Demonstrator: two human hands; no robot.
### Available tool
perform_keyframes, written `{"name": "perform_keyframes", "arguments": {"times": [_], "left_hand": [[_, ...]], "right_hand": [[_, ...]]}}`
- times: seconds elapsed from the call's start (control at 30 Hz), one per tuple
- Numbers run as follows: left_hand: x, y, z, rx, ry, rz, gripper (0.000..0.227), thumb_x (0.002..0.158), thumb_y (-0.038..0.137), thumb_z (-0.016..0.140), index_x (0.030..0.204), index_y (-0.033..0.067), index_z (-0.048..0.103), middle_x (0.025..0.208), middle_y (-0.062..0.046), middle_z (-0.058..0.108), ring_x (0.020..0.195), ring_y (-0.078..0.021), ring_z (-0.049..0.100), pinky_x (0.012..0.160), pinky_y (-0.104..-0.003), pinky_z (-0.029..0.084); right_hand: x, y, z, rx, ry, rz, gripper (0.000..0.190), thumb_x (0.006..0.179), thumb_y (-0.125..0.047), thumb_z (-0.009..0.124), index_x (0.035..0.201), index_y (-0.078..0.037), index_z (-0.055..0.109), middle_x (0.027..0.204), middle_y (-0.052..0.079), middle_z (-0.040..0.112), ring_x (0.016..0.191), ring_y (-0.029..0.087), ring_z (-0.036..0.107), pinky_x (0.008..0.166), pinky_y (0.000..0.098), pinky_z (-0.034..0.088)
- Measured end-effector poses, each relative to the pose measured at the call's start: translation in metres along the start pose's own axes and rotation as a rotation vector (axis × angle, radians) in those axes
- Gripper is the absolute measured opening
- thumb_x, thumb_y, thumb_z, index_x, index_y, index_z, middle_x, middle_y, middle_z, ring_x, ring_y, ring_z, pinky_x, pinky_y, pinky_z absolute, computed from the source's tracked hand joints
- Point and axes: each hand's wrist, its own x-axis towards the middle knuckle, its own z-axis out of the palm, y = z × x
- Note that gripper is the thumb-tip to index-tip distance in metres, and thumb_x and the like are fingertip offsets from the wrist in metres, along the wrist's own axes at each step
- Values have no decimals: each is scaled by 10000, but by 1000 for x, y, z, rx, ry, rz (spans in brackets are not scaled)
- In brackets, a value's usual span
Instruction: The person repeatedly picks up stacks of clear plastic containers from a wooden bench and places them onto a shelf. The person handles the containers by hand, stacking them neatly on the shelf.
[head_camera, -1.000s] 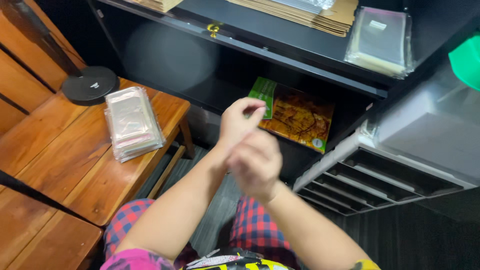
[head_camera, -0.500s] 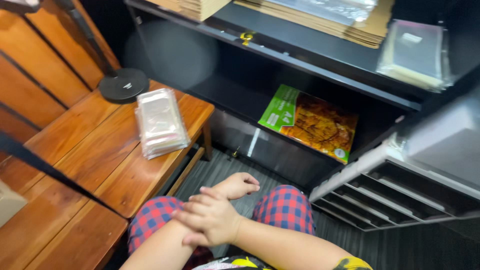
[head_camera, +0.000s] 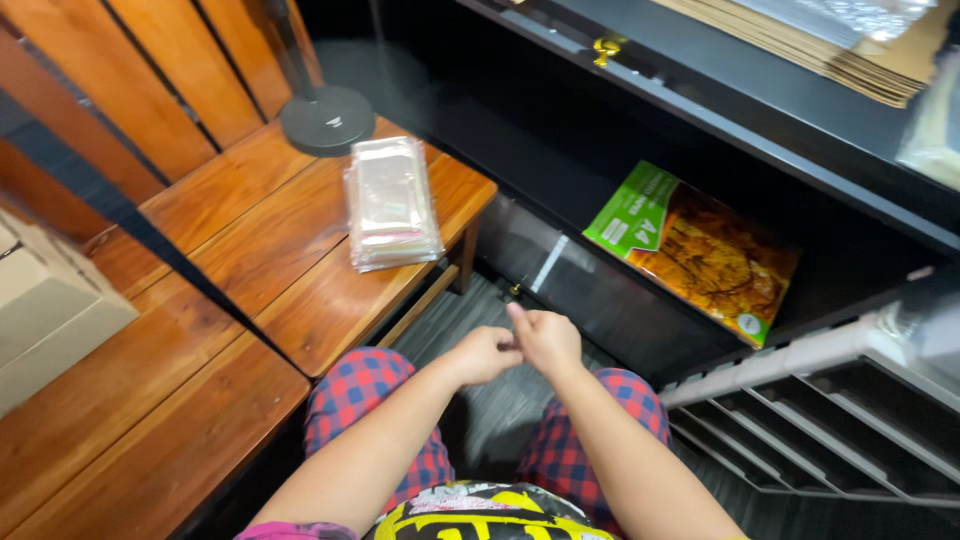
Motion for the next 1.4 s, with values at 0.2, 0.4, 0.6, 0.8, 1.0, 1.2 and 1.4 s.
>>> {"name": "perform_keyframes", "arguments": {"times": [0.2,0.4,0.6,0.8,1.0,1.2,1.4], "left_hand": [[-57,60,-62,-211,167,-185,694,1027,619,410,573,254,788,1085,59,788,1150,-199,695,967,-345,539],[-46,32,-62,-296,309,-228,324,860,342,515,774,239,811,487,31,656,937,-128,732,879,-280,550],[-60,46,-78,-373,394,-130,344,916,334,512,840,197,817,611,20,739,836,-167,721,824,-271,542],[-64,37,-117,-442,622,-84,240,963,383,625,942,250,824,868,-24,788,1038,-220,710,971,-353,526],[-84,37,-181,-708,963,-79,175,941,244,678,1028,110,752,834,-51,711,791,-130,653,697,-225,519],[-57,-12,-220,-399,1072,-181,163,863,283,735,996,214,798,698,-5,727,748,-149,704,707,-300,570],[-55,-10,-235,-325,1057,-193,172,855,290,742,1012,280,811,935,55,785,941,-125,732,860,-286,566]], "right_hand": [[-1,-5,1,203,-6,16,610,999,-648,467,720,-169,723,607,36,713,957,332,742,868,499,560],[-11,-4,17,271,146,-101,556,933,-363,524,416,-221,670,618,6,671,793,250,717,788,393,581],[-5,-7,26,415,229,-247,566,1032,-264,470,556,-186,766,815,56,757,876,329,715,802,441,570],[6,-33,25,444,225,-247,260,984,-360,701,865,-164,825,844,81,778,972,330,725,846,499,568],[27,-98,-6,662,132,-289,219,939,-125,718,1139,-153,801,900,67,798,847,136,759,786,277,603],[48,-150,-16,620,119,-330,328,873,-130,799,1200,-132,765,1024,61,799,971,158,767,856,320,612],[60,-171,0,501,240,-466,451,753,-45,875,1190,-57,765,1193,170,720,1102,347,707,818,309,653]]}}
